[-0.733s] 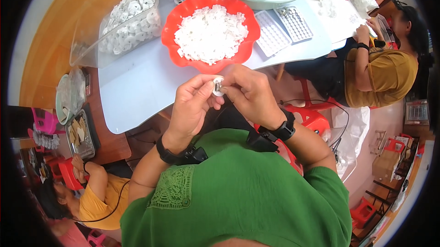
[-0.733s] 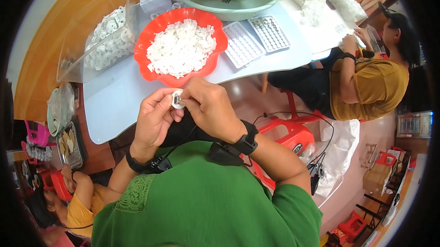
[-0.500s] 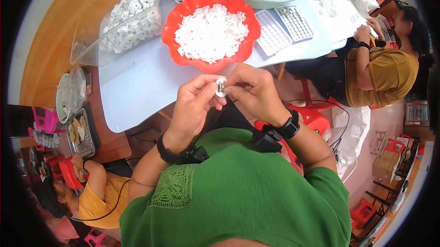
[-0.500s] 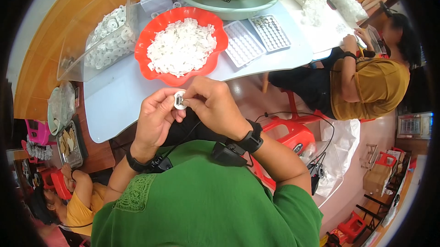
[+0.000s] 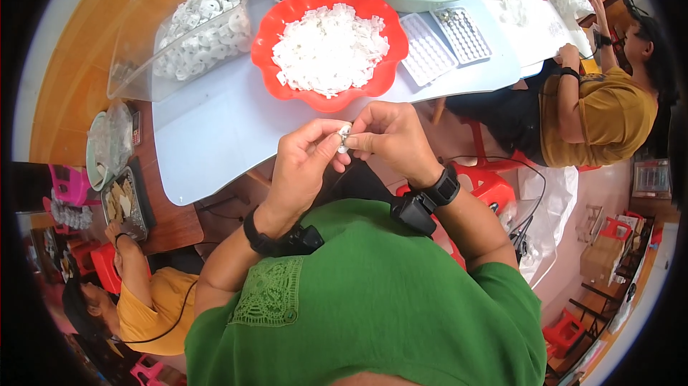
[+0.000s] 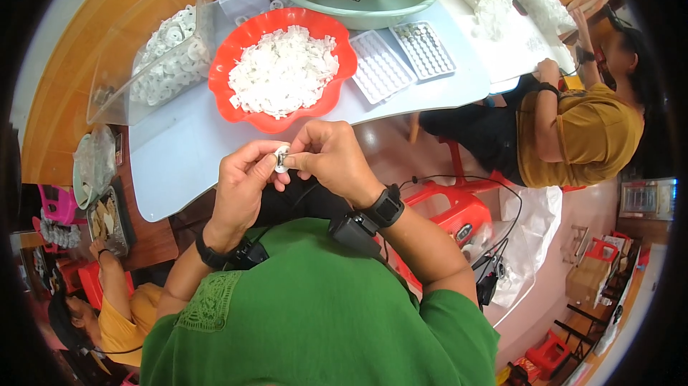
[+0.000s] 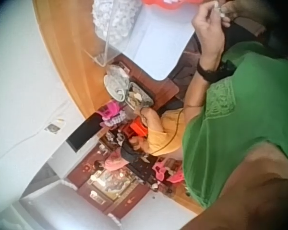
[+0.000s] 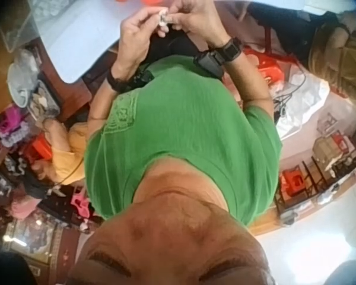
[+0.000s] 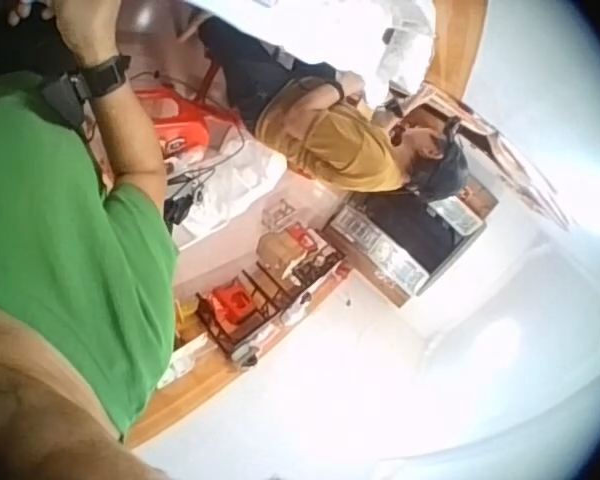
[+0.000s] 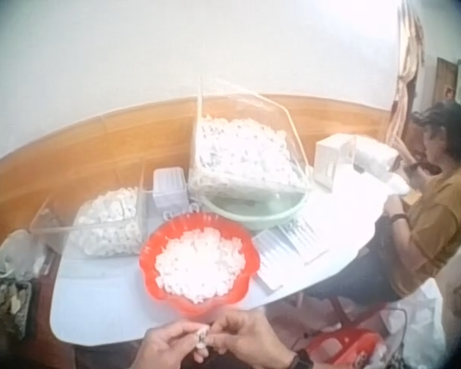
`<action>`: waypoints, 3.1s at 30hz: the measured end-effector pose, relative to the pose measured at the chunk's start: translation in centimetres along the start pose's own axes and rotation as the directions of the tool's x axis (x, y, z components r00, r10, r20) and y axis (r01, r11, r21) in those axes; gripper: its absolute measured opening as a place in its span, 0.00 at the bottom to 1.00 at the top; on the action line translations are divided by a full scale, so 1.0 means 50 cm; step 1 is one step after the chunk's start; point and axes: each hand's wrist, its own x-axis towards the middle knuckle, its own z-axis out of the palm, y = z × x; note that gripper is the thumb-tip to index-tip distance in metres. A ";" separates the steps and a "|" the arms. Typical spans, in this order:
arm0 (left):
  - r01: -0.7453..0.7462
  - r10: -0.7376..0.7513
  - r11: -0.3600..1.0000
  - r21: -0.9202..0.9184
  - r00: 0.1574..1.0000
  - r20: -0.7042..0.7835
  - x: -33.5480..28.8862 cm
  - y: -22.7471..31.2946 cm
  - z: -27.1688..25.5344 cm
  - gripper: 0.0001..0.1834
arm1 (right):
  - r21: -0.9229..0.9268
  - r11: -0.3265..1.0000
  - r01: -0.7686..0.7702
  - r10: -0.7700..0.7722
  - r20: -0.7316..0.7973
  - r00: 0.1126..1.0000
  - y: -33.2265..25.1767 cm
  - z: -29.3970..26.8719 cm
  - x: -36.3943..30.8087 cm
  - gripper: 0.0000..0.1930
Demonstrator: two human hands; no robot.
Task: The recorder is assembling small plastic and metal components at a workstation.
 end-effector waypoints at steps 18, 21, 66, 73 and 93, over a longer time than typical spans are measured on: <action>-0.007 0.003 0.990 -0.141 0.999 -0.033 -0.007 0.002 0.015 0.12 | -0.734 0.318 0.600 -0.754 0.188 0.629 0.009 0.021 -0.012 0.07; 0.002 -0.009 0.993 -0.118 0.998 -0.059 -0.011 -0.002 0.019 0.11 | -0.711 0.292 0.639 -0.745 0.250 0.618 0.010 0.016 -0.012 0.06; 0.106 -0.105 0.994 0.007 0.988 -0.112 -0.007 -0.006 0.042 0.11 | -0.595 0.546 0.590 -0.567 0.256 0.783 0.036 -0.016 -0.017 0.07; 0.030 -0.027 0.999 0.045 0.998 -0.055 0.013 0.017 0.046 0.12 | -0.769 0.284 0.573 -0.743 0.201 0.638 0.017 -0.005 -0.023 0.07; 0.001 0.026 0.944 0.331 0.997 -0.077 0.016 -0.010 0.050 0.06 | -0.782 0.179 0.597 -0.613 0.386 0.690 0.037 -0.027 -0.024 0.10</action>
